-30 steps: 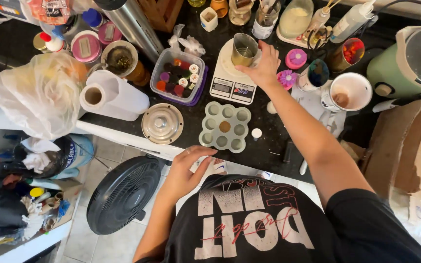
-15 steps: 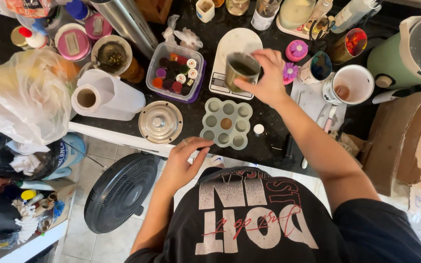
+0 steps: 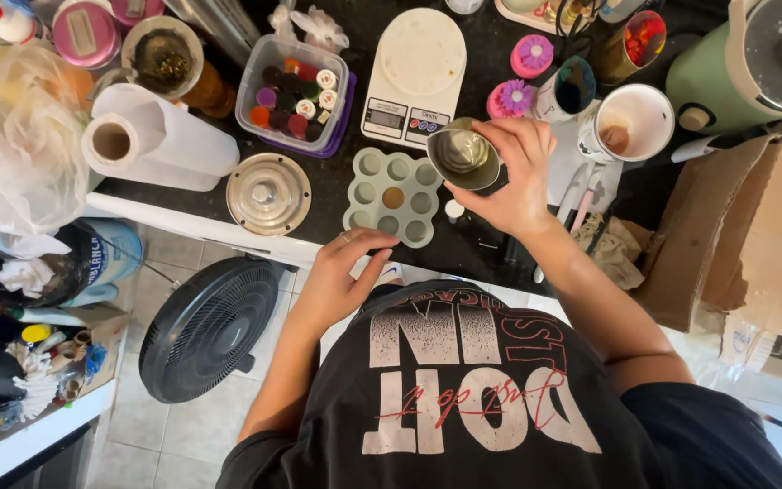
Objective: Preparing wax for candles by melting, stirring, and monitoring temperature in a pitcher.
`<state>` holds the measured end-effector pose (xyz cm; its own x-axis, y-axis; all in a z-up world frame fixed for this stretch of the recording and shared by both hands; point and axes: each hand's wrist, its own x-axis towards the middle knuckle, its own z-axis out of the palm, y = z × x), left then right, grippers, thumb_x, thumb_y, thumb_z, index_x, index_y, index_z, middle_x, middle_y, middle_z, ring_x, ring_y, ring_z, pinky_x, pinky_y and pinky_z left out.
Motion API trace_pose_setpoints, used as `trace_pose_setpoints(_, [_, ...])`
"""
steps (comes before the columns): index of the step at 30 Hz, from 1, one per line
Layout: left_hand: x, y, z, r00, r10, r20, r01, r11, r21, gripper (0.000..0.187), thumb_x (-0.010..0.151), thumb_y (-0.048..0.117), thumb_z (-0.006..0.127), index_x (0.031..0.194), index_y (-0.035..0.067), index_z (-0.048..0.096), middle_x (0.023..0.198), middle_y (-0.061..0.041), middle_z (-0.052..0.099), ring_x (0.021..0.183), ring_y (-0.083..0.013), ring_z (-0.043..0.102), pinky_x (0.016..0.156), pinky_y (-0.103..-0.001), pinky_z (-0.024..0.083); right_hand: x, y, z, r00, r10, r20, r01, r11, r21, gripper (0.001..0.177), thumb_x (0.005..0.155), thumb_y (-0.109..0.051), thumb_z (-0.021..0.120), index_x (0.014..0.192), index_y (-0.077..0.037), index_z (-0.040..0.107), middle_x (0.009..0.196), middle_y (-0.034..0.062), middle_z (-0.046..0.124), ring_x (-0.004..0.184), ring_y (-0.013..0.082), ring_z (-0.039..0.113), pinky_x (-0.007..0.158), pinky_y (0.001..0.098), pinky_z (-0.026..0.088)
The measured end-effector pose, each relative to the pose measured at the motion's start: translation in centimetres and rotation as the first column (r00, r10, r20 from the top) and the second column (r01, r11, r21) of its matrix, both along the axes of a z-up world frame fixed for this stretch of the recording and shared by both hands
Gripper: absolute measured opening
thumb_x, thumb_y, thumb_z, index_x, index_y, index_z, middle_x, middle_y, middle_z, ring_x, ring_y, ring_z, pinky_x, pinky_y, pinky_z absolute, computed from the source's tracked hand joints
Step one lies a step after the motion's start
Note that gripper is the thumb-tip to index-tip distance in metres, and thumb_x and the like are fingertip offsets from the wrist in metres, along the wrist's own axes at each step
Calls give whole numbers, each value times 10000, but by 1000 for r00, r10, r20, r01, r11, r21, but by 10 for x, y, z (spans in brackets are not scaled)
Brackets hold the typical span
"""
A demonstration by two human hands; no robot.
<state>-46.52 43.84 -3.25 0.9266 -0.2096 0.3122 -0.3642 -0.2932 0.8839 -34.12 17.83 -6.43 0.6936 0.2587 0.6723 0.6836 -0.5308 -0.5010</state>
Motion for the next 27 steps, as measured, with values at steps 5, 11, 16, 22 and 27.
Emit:
trace_pose_setpoints(5, [-3, -10, 0, 1000, -1, -16, 1, 1000, -5, 196, 968, -12, 643, 1122, 49, 748, 1010, -121, 758, 932, -338, 737, 833, -433, 593, -15, -15, 12, 995, 92, -42, -91, 995, 34, 623, 738, -327, 965, 1205, -7, 706, 1140, 117, 638, 1049, 339, 521, 933, 438, 442])
trace_pose_setpoints(11, [-6, -21, -2, 1000, -21, -15, 21, 1000, -7, 194, 970, -11, 640, 1124, 50, 741, 1017, -120, 759, 941, -333, 738, 830, -426, 596, -23, -27, 5, 993, 98, -71, -96, 995, 38, 622, 715, -351, 962, 1175, -16, 710, 1127, 111, 658, 1057, 337, 549, 940, 450, 424])
trace_pose_setpoints(16, [-8, -27, -5, 1000, -22, -1, 22, 1000, 6, 187, 970, -14, 640, 1122, 39, 737, 1013, -128, 756, 938, -334, 738, 828, -426, 595, -26, -36, 11, 999, 32, -42, -31, 999, 28, 602, 733, -293, 965, 1181, 0, 689, 1144, 124, 650, 1040, 322, 548, 925, 423, 400])
trace_pose_setpoints(22, [-10, -32, -6, 1000, -23, 2, 23, 1000, 6, 186, 973, -11, 637, 1124, 38, 734, 1010, -132, 755, 945, -339, 737, 835, -431, 595, -30, -46, 13, 997, 22, -72, -22, 1000, -1, 607, 699, -290, 960, 1176, -19, 702, 1121, 115, 665, 1032, 321, 569, 931, 441, 385])
trace_pose_setpoints(27, [-11, -33, -6, 1000, -21, 8, 21, 1000, 19, 182, 970, -6, 647, 1126, 38, 730, 1020, -130, 754, 958, -341, 735, 843, -438, 594, -35, -45, 12, 994, 43, -104, -40, 999, 36, 603, 708, -291, 975, 1170, -20, 697, 1140, 107, 676, 1059, 319, 589, 929, 405, 388])
